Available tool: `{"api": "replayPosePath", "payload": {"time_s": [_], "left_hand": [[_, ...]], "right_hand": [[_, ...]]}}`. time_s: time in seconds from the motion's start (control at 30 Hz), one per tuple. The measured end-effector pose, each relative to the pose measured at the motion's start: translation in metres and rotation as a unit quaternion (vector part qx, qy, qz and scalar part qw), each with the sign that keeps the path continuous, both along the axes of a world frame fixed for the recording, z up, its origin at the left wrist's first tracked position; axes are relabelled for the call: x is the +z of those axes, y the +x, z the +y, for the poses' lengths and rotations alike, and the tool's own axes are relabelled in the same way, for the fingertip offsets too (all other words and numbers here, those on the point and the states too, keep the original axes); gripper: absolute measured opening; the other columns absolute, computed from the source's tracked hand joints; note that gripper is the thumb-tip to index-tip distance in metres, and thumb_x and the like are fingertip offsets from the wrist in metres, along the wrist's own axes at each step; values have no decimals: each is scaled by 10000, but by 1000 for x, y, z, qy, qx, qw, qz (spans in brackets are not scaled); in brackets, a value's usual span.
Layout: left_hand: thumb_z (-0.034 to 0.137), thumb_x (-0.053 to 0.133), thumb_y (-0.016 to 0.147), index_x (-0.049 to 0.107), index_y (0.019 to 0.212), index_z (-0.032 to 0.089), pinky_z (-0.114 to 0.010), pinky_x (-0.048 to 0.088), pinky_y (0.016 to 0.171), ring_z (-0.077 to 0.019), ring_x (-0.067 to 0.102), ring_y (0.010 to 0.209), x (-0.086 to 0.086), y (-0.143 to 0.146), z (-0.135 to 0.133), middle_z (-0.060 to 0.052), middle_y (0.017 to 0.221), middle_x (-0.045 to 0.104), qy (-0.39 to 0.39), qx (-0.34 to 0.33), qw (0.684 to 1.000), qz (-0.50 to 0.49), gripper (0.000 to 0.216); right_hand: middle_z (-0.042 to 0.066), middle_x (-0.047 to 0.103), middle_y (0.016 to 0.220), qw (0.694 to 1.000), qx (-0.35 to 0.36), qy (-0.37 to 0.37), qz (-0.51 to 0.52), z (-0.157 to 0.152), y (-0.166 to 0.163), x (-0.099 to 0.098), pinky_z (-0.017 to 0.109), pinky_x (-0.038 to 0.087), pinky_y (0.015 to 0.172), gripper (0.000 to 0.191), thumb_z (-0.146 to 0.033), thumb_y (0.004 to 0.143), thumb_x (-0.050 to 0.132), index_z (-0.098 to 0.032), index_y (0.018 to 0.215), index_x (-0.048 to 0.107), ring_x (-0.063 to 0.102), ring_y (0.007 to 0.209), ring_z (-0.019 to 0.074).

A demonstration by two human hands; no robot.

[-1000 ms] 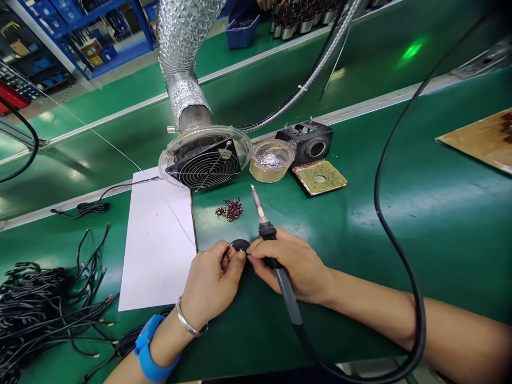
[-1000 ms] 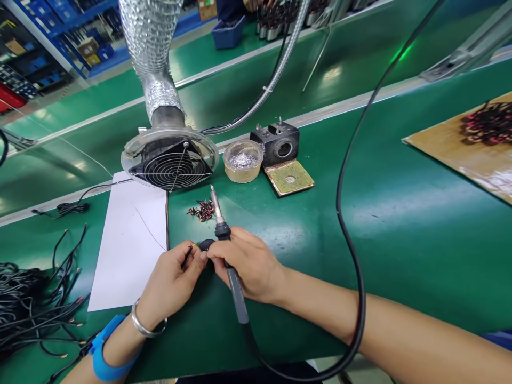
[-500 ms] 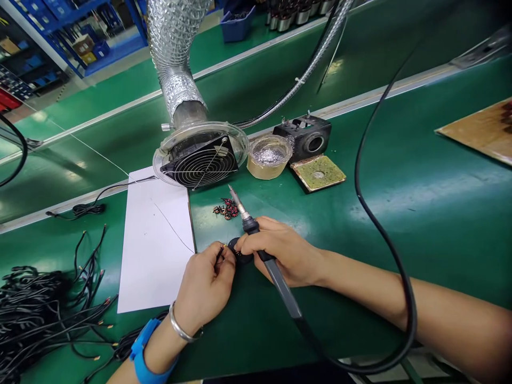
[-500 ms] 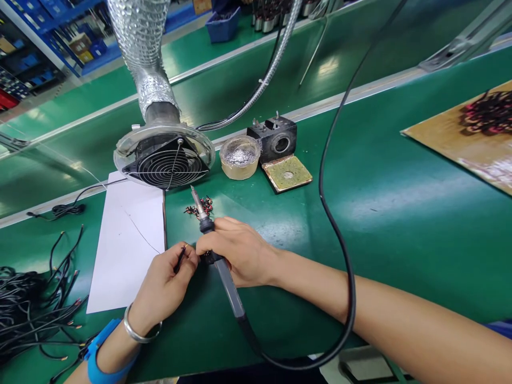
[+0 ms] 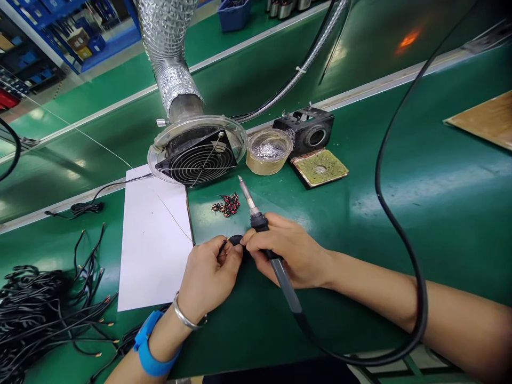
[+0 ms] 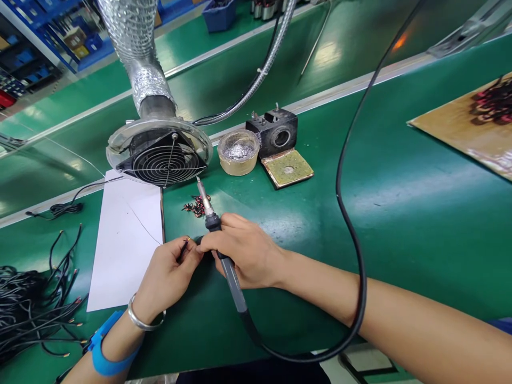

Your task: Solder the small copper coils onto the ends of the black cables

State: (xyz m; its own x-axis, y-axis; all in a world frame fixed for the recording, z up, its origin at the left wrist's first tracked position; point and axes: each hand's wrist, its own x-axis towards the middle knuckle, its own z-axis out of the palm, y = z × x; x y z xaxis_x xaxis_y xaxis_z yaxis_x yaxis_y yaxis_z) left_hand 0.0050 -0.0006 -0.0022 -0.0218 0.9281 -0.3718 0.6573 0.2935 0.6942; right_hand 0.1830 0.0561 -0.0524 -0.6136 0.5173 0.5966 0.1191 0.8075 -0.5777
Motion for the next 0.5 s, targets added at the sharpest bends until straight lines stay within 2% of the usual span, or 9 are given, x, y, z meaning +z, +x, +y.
{"api": "replayPosePath", "payload": {"time_s": [0.13, 0.3, 0.5], "left_hand": [[370, 437, 928, 496, 701, 196, -244, 273, 519, -109, 373, 545, 2, -6, -3, 44, 597, 446, -4, -13, 1000, -11, 292], [363, 432, 936, 468, 697, 198, -248, 258, 514, -110, 355, 546, 2, -9, -7, 50, 591, 417, 0, -17, 1000, -9, 292], [337, 450, 927, 458, 695, 196, -245, 279, 531, -110, 362, 557, 2, -6, -5, 49, 607, 421, -4, -16, 999, -34, 271]], "right_hand": [[-4, 659, 783, 1000, 12, 15, 10, -3, -5, 0, 305, 394, 652, 237, -49, 819, 475, -223, 980, 471, 483, 630, 146], [-23, 620, 724, 998, -5, 55, 19, -1, -9, 2, 285, 362, 625, 192, -79, 873, 455, -230, 989, 476, 431, 632, 152], [12, 557, 667, 992, -30, 98, -69, -1, -7, 16, 313, 302, 576, 175, -134, 896, 417, -196, 1002, 543, 400, 629, 185]]}}
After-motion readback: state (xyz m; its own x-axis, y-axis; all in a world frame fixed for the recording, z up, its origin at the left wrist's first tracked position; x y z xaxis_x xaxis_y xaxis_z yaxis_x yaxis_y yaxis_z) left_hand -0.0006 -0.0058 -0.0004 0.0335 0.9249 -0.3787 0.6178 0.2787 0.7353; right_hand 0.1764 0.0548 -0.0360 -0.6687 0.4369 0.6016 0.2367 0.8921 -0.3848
